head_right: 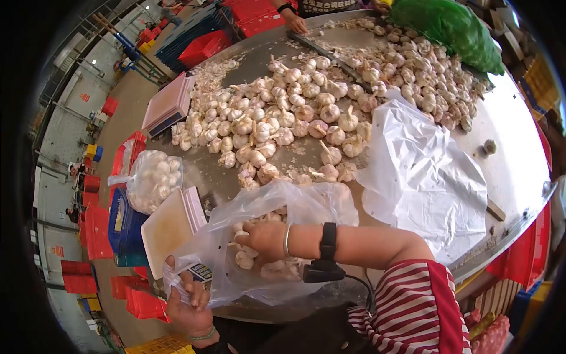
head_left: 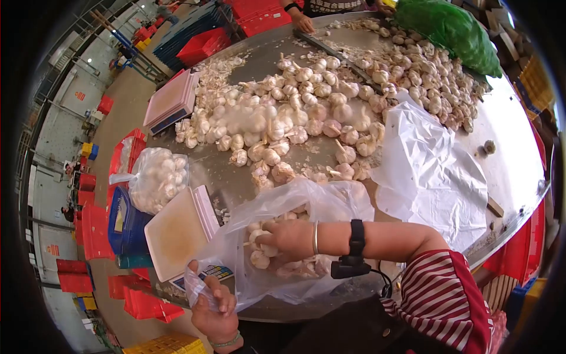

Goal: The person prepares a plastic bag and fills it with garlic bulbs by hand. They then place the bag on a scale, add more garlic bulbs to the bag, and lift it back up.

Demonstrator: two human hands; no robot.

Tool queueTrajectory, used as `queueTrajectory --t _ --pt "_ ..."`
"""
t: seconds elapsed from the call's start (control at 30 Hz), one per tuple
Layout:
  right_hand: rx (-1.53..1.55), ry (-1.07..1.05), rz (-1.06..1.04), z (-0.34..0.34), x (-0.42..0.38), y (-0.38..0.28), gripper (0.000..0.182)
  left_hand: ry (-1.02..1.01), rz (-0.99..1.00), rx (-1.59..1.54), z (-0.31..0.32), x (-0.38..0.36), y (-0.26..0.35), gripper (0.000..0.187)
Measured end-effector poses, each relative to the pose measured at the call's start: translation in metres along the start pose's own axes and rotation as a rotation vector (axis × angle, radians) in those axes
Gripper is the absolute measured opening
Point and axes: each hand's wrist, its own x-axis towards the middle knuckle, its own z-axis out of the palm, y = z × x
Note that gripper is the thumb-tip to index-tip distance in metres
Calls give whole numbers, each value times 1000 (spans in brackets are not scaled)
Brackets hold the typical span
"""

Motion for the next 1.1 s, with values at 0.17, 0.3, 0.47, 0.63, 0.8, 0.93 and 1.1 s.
queueTrajectory --t 0.17,0.3,0.47,0.63,0.8,0.93,1.1 --pt "150 409 148 -80 -39 26 43 -47 47 -39 -2 -4 -1 61" --pt "-563 534 738 -110 -101 93 62 -29 48 -45 -2 -15 -1 58" --pt "-456 431 1277 -89 -215 125 91 -37 30 -32 -8 -17 1 58" --pt "-389 509 1510 -34 -323 114 86 -44 -7 -52 1 -13 -4 57" --pt "-393 600 1557 7 -387 86 70 -177 -17 48 8 -8 -14 57" --pt "-283 523 1544 15 -411 63 69 -165 -42 32 19 -6 -18 60" --pt "-217 228 1351 -22 -398 34 66 -147 -63 45 22 -4 -18 64"
